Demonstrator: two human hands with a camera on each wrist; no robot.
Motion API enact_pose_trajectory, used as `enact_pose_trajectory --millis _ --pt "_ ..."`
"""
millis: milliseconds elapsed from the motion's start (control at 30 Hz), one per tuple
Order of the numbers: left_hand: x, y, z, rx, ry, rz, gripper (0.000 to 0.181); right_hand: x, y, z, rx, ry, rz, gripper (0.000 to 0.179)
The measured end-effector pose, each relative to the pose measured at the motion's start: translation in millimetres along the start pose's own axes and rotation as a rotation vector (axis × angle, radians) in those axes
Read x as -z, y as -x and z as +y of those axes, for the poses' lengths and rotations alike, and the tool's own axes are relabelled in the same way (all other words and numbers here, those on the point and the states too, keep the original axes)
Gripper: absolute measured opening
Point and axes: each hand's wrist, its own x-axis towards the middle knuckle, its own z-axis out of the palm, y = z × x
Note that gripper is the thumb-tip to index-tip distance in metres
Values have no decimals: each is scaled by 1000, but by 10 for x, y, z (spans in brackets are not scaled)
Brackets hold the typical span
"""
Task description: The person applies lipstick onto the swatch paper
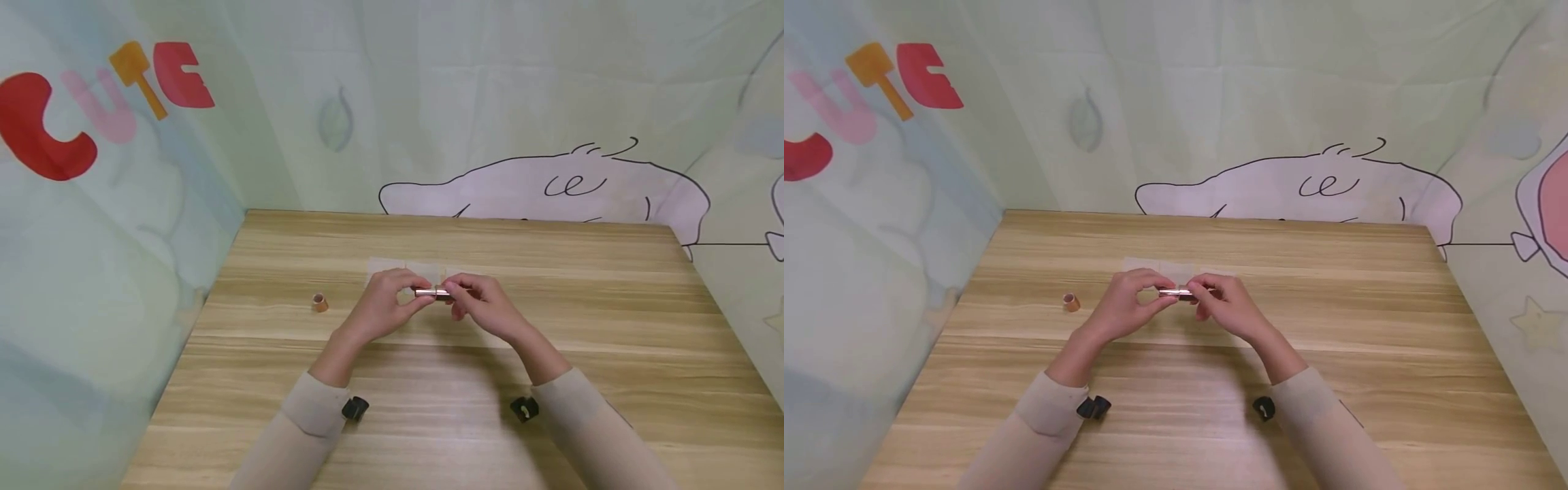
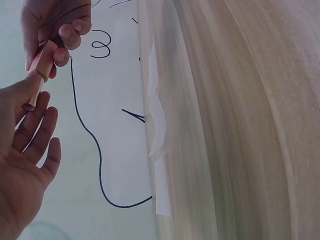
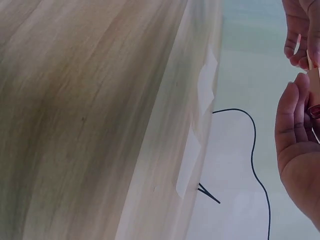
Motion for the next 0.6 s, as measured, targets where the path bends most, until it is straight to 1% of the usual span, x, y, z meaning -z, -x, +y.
enact_pose_trajectory --millis 133,200,300,467,600 --pt "-1 8 -9 -1 -16 11 15 -29 3 25 62 11 13 19" --pt "1 9 -16 -7 -14 21 14 -45 -4 43 96 9 18 19" --pt "11 12 -17 -12 -5 29 14 -62 -15 62 130 38 32 18" --pt "29 12 -16 -22 19 25 14 -61 -16 71 124 100 49 15" --pt "38 10 -18 -36 34 22 14 -58 -15 62 110 110 50 16"
